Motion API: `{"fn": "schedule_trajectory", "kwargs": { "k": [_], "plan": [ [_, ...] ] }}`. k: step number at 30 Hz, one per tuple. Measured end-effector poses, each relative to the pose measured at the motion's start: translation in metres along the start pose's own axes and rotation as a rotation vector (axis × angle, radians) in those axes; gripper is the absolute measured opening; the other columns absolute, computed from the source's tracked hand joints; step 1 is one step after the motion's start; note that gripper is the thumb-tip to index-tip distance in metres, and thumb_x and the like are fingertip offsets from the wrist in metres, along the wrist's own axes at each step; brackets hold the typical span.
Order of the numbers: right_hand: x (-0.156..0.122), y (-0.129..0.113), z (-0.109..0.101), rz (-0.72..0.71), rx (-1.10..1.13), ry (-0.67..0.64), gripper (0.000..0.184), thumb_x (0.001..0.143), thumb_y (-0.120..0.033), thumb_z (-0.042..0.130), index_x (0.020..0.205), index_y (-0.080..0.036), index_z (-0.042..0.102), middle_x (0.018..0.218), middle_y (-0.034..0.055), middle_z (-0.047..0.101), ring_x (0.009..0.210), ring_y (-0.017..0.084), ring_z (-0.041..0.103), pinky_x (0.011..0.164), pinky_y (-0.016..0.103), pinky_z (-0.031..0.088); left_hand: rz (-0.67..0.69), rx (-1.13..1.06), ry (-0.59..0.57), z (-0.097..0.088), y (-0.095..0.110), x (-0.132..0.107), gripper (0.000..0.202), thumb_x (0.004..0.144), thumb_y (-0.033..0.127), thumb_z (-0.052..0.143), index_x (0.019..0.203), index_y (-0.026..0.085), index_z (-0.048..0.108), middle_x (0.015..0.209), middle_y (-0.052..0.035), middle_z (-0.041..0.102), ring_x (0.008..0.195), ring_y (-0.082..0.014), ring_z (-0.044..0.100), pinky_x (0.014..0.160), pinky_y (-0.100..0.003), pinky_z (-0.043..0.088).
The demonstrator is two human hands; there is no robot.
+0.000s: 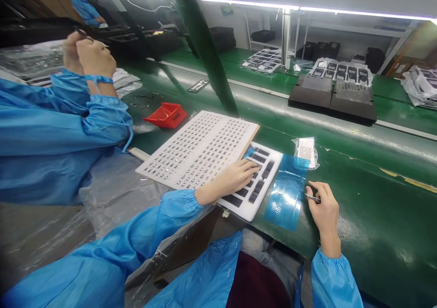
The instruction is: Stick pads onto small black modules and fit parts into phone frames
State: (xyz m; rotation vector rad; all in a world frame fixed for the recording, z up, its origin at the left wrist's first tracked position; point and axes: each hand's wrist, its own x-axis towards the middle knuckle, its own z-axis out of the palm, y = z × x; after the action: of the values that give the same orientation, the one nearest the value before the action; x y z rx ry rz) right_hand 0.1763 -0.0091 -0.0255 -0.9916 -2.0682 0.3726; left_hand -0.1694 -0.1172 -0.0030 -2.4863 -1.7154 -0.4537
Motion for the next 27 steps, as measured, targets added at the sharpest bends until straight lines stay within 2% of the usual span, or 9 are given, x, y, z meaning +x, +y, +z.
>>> {"fn": "schedule_trajectory", "kwargs": {
  "k": [3, 6, 8, 10, 12, 15, 18, 22, 27],
  "plan": [
    [0.0, 0.0, 0.0, -0.008, 0.002, 0.012, 0.024, 0.111, -0.041, 0.063, 0.113, -0.021, 0.077, 0.105, 0.0067, 0.076, 0.063, 0.013, 0.056, 0.062, 0.03, 0.049, -0.011, -0.024, 0.016, -0.002, 0.001, 0.0, 0.03, 0.111, 0.018, 0.052, 0.136, 0.017, 0.067, 0.131, -0.0141, 0.072, 0.12, -0.0307, 0.068, 0.104, -0.05, 0.061],
    [0.0, 0.001, 0.0, -0.02, 0.008, 0.019, 0.023, 0.111, -0.04, 0.065, 0.114, -0.021, 0.077, 0.105, 0.0061, 0.076, 0.062, 0.013, 0.056, 0.061, 0.029, 0.048, -0.038, -0.04, 0.033, -0.006, -0.006, 0.003, 0.034, 0.112, 0.016, 0.047, 0.142, 0.018, 0.063, 0.129, -0.0121, 0.072, 0.117, -0.0259, 0.07, 0.1, -0.043, 0.062],
    [0.0, 0.001, 0.0, -0.028, 0.01, 0.023, 0.022, 0.111, -0.04, 0.065, 0.114, -0.022, 0.077, 0.106, 0.006, 0.076, 0.062, 0.013, 0.056, 0.06, 0.03, 0.048, -0.08, -0.032, 0.048, -0.007, -0.016, 0.011, 0.034, 0.113, 0.013, 0.041, 0.138, 0.018, 0.064, 0.126, -0.0118, 0.07, 0.114, -0.0229, 0.07, 0.096, -0.038, 0.062],
    [0.0, 0.001, 0.0, -0.035, 0.01, 0.025, 0.021, 0.11, -0.039, 0.065, 0.114, -0.022, 0.076, 0.106, 0.0058, 0.076, 0.062, 0.013, 0.056, 0.06, 0.029, 0.047, -0.113, -0.006, 0.048, -0.007, -0.029, 0.023, 0.031, 0.113, 0.013, 0.04, 0.126, 0.017, 0.068, 0.121, -0.0117, 0.069, 0.111, -0.0221, 0.069, 0.094, -0.037, 0.061],
    [0.0, 0.002, 0.001, -0.038, 0.012, 0.028, 0.02, 0.11, -0.038, 0.066, 0.114, -0.021, 0.076, 0.105, 0.0056, 0.076, 0.061, 0.012, 0.056, 0.059, 0.029, 0.047, -0.11, 0.03, 0.017, -0.006, -0.042, 0.037, 0.024, 0.112, 0.014, 0.046, 0.114, 0.017, 0.07, 0.115, -0.0099, 0.069, 0.107, -0.0221, 0.068, 0.093, -0.038, 0.06],
    [0.0, 0.002, 0.0, -0.032, 0.017, 0.037, 0.02, 0.11, -0.038, 0.066, 0.113, -0.021, 0.076, 0.105, 0.0055, 0.075, 0.061, 0.012, 0.056, 0.058, 0.028, 0.047, -0.07, 0.087, -0.062, -0.006, -0.054, 0.053, 0.012, 0.108, 0.026, 0.066, 0.112, 0.016, 0.07, 0.115, -0.0068, 0.07, 0.105, -0.0219, 0.069, 0.093, -0.041, 0.061],
    [0.0, 0.002, 0.0, -0.037, 0.015, 0.044, 0.02, 0.11, -0.038, 0.066, 0.113, -0.021, 0.076, 0.105, 0.0055, 0.076, 0.061, 0.012, 0.056, 0.06, 0.028, 0.048, -0.038, 0.138, -0.14, -0.01, -0.057, 0.058, 0.023, 0.105, 0.036, 0.074, 0.116, 0.016, 0.07, 0.119, -0.0067, 0.071, 0.106, -0.0222, 0.07, 0.094, -0.042, 0.062],
    [-0.001, 0.001, 0.0, -0.038, 0.013, 0.041, 0.02, 0.11, -0.037, 0.066, 0.114, -0.021, 0.077, 0.106, 0.0052, 0.076, 0.059, 0.011, 0.054, 0.06, 0.028, 0.048, -0.014, 0.194, -0.228, -0.016, -0.056, 0.06, 0.027, 0.106, 0.037, 0.074, 0.122, 0.016, 0.071, 0.124, -0.0082, 0.072, 0.111, -0.024, 0.072, 0.098, -0.046, 0.064],
    [-0.001, 0.001, 0.0, -0.03, 0.007, 0.041, 0.021, 0.111, -0.038, 0.065, 0.114, -0.021, 0.076, 0.106, 0.0056, 0.076, 0.059, 0.011, 0.054, 0.061, 0.029, 0.048, -0.003, 0.227, -0.307, -0.011, -0.051, 0.069, 0.037, 0.106, 0.04, 0.074, 0.134, 0.017, 0.069, 0.135, -0.0111, 0.071, 0.117, -0.0262, 0.072, 0.101, -0.049, 0.064]
  ]
}}
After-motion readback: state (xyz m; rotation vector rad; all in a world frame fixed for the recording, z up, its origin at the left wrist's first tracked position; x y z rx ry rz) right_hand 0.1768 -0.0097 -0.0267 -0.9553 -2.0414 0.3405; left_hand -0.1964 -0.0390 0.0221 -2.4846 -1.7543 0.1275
